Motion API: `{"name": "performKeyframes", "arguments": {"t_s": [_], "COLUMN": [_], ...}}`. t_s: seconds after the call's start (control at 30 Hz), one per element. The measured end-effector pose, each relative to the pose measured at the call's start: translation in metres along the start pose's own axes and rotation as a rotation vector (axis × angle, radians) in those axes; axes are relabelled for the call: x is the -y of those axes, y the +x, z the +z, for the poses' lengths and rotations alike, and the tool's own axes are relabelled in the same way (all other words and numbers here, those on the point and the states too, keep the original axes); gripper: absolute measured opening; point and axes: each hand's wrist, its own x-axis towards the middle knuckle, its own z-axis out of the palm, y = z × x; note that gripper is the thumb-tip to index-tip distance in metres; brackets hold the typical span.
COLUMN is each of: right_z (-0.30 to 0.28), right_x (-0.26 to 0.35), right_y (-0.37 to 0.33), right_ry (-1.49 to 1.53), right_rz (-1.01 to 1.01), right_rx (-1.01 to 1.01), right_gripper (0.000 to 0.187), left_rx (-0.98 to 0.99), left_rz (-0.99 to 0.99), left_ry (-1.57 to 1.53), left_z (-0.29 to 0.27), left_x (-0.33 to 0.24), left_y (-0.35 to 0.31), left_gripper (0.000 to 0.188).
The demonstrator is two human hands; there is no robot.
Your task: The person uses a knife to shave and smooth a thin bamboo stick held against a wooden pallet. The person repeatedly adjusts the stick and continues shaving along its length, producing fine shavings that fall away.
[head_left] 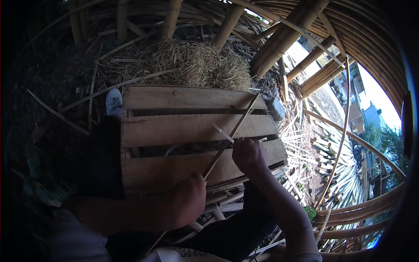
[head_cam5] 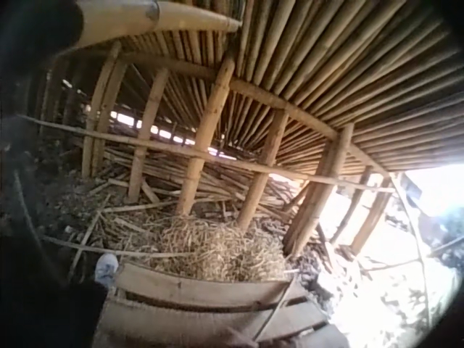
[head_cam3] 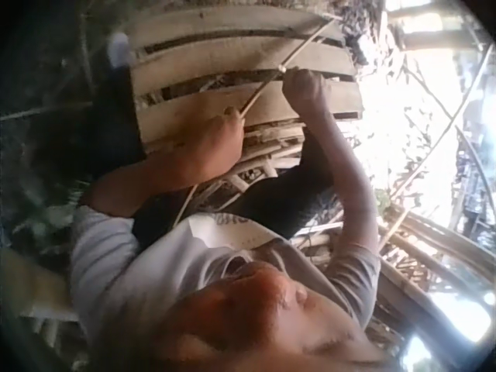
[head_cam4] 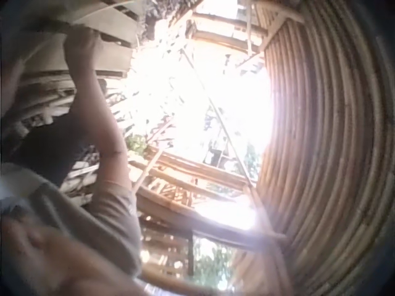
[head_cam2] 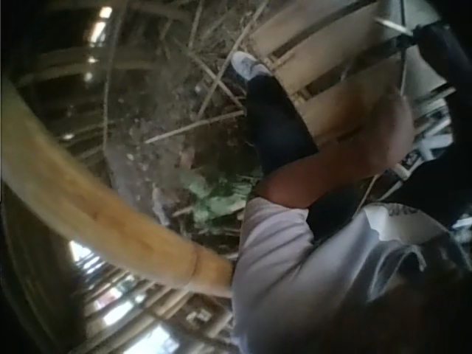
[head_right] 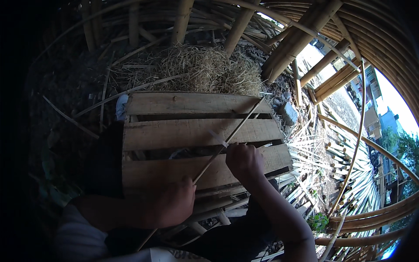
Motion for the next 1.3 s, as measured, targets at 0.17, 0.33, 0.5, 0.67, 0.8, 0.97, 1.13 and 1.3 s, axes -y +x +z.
{"name": "performKeyframes", "arguments": {"t_s": [0.17, 0.33, 0.5, 0.67, 0.8, 0.97, 1.13, 1.3], "right_z": [-0.034, -0.020, -0.016, -0.010, -0.003, -0.020, -0.051, -0.029], "right_x": [0.027, 0.019, 0.020, 0.028, 0.039, 0.037, 0.049, 0.037], "right_y": [0.009, 0.008, 0.007, 0.011, -0.005, -0.008, 0.011, -0.001], "right_ry": [-0.042, -0.148, 0.178, 0.094, 0.199, 0.310, 0.517, 0.346], "right_rz": [-0.128, -0.141, -0.187, -0.148, 0.041, 0.161, 0.240, 0.158], "right_rx": [-0.027, -0.135, -0.145, -0.207, -0.113, 0.091, 0.328, 0.190], "right_gripper": [0.013, 0.012, 0.009, 0.011, 0.015, 0.016, 0.023, 0.025], "left_rx": [-0.206, -0.195, 0.024, 0.033, 0.015, -0.059, 0.095, -0.003], "left_rz": [0.218, 0.213, -0.046, -0.046, -0.148, 0.051, -0.031, 0.042], "left_ry": [0.224, 0.223, -0.059, 0.008, -0.075, 0.055, 0.069, 0.062], "left_z": [0.012, 0.005, -0.006, -0.006, -0.013, 0.002, -0.008, -0.006], "left_x": [0.013, 0.008, 0.001, 0.006, -0.006, 0.004, 0.000, 0.004], "left_y": [-0.006, -0.008, 0.003, 0.007, 0.012, 0.006, 0.010, 0.011], "left_gripper": [0.024, 0.025, 0.027, 0.029, 0.029, 0.028, 0.022, 0.017]}}
